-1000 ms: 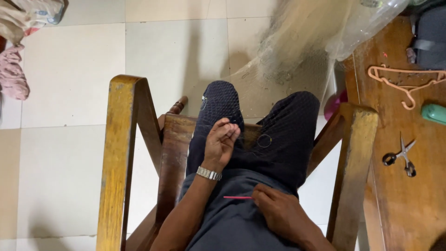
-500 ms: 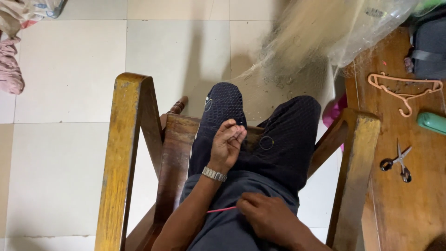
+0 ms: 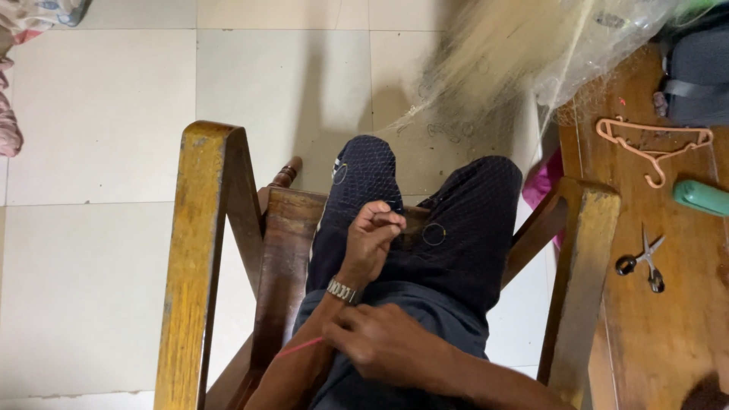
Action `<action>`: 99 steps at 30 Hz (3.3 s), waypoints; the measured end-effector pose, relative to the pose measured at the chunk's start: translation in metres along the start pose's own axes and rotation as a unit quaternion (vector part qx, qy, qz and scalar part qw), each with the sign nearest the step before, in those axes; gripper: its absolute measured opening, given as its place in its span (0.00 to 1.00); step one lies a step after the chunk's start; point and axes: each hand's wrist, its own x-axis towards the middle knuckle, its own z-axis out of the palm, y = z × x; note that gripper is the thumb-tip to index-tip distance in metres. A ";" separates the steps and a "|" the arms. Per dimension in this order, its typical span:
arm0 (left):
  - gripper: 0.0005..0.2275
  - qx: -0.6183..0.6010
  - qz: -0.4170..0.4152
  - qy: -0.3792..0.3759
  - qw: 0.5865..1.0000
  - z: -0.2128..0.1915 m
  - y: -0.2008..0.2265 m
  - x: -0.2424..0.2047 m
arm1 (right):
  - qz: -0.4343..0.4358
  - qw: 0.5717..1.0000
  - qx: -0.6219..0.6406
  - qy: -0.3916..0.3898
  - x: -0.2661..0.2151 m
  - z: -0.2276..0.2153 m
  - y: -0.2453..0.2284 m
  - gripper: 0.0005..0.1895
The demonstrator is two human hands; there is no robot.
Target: Repairing or weaving a fishing net using a pink shuttle while sitting in a chair.
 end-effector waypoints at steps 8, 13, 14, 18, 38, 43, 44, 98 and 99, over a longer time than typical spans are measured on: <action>0.15 0.134 0.022 0.009 0.991 -0.008 -0.005 -0.001 | -0.086 0.987 -0.053 0.127 0.044 -0.015 0.003 0.04; 0.12 0.146 0.026 0.030 0.988 0.000 0.001 0.001 | -0.085 0.990 -0.060 0.096 0.051 -0.028 -0.005 0.03; 0.11 0.162 0.044 0.018 0.986 0.001 0.002 0.001 | -0.093 0.989 -0.053 0.099 0.051 -0.029 -0.006 0.03; 0.11 0.190 0.059 0.022 0.980 0.009 0.006 0.004 | -0.099 0.989 -0.057 0.095 0.051 -0.032 -0.006 0.05; 0.09 -0.012 -0.080 0.043 0.996 0.012 -0.004 0.013 | 0.146 0.903 -0.359 0.184 0.031 -0.128 0.135 0.03; 0.09 -0.062 -0.103 0.041 0.992 0.012 0.002 0.015 | 0.172 0.866 -0.205 0.423 -0.022 -0.090 0.160 0.04; 0.08 -0.072 -0.106 0.035 0.991 0.012 0.002 0.015 | 0.182 0.860 -0.172 0.446 -0.031 -0.068 0.165 0.04; 0.08 -0.073 -0.158 0.031 0.984 0.018 0.012 0.016 | 0.081 0.790 0.033 0.607 -0.024 0.026 0.181 0.06; 0.08 -0.072 -0.159 0.032 0.984 0.019 0.012 0.016 | 0.081 0.790 0.034 0.607 -0.020 0.027 0.180 0.06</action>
